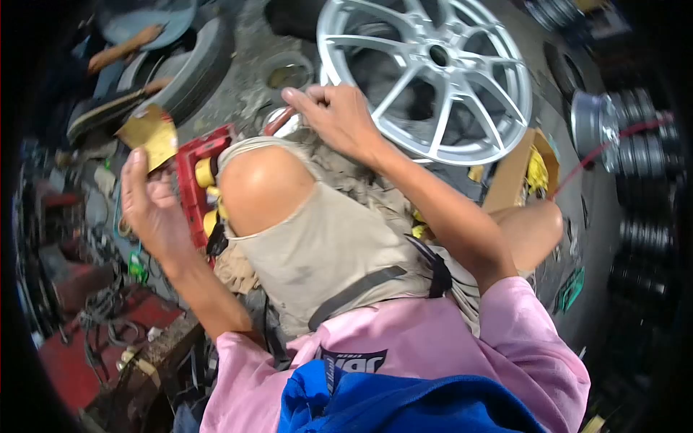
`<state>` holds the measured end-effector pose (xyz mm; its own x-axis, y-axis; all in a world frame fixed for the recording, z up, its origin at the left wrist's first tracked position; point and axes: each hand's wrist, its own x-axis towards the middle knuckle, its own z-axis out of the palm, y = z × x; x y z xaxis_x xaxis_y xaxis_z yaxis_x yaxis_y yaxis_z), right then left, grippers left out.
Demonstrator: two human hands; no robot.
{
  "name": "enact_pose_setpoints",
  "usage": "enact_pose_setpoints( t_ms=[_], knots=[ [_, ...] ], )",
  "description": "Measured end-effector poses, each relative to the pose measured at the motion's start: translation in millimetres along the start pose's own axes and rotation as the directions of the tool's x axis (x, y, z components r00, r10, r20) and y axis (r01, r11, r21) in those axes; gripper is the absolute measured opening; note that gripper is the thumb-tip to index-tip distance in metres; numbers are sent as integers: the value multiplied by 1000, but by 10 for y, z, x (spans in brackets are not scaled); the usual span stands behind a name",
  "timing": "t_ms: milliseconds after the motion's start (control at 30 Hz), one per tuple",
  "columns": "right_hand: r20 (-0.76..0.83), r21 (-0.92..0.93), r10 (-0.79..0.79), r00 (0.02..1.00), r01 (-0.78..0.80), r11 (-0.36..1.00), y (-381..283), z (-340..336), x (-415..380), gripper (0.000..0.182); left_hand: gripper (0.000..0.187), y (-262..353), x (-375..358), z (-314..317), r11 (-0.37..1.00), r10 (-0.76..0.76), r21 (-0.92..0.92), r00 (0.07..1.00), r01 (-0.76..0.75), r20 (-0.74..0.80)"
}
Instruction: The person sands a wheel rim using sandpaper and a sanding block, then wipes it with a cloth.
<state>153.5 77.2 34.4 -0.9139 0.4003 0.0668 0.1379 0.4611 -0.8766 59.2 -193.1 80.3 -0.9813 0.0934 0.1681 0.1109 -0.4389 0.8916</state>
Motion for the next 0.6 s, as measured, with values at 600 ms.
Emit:
enact_pose_setpoints(
  t_ms=[600],
  knots=[
    [37,-687,113,993,-57,725,666,-2509,-1967,17,18,231,-365,3608,989,41,26,434,-147,900]
  ],
)
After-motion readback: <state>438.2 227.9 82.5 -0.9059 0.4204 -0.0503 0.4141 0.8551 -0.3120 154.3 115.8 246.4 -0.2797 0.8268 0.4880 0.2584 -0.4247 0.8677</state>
